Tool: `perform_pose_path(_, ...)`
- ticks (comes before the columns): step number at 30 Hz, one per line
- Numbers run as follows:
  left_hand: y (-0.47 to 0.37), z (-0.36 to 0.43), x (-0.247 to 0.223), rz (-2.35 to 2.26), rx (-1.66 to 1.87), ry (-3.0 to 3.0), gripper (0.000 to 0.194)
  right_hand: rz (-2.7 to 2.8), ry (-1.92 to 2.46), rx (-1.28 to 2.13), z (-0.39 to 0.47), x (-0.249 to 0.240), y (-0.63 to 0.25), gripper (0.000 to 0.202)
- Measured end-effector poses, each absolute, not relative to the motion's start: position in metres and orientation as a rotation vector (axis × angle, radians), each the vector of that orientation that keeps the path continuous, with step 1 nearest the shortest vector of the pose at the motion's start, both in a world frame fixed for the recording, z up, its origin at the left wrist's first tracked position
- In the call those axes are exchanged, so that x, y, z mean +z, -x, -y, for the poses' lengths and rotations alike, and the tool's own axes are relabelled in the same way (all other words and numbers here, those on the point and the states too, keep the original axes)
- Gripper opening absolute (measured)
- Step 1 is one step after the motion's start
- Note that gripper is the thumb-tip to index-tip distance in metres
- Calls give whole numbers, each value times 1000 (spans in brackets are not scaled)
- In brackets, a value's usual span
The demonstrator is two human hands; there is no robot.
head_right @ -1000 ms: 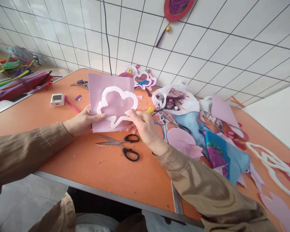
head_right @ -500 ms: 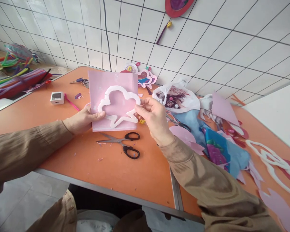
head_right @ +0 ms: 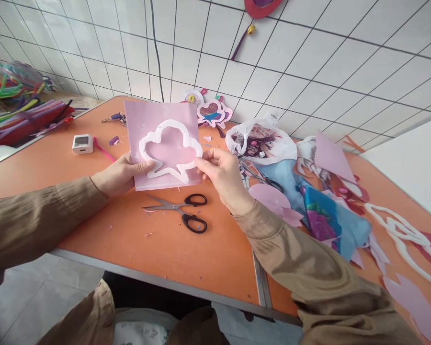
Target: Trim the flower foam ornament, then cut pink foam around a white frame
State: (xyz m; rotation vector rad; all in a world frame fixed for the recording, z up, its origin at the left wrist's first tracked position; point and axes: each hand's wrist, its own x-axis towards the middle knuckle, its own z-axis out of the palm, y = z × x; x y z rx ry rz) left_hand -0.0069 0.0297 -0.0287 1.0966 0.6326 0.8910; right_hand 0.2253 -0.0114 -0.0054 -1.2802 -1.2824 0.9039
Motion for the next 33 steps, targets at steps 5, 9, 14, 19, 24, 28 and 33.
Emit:
perform_pose_path(5,7,-29,-30,-604,875,-1107,35,1304,1148,830,5,-12,-230,40)
perform_pose_path(9,9,-32,-34,-605,840,-1144,36,1226,1119,1186,6,-14,-226,40)
perform_pose_path(14,10,-35,-38,-590,819,-1188,36,1239,1157,1087,10,-12,-220,30)
perform_pose_path(19,10,-34,-35,-556,819,-1146,38,1303,1200,1062,12,-8,-221,27)
perform_pose_path(24,11,-35,-33,-591,824,-1133,38,1350,1212,1041,12,-8,-222,27)
perform_pose_path(28,12,-37,-34,-602,824,-1142,37,1411,1183,1015,12,-8,-225,24)
perform_pose_path(33,13,-37,-34,-586,822,-1167,34,1411,1148,1087,11,-6,-229,23)
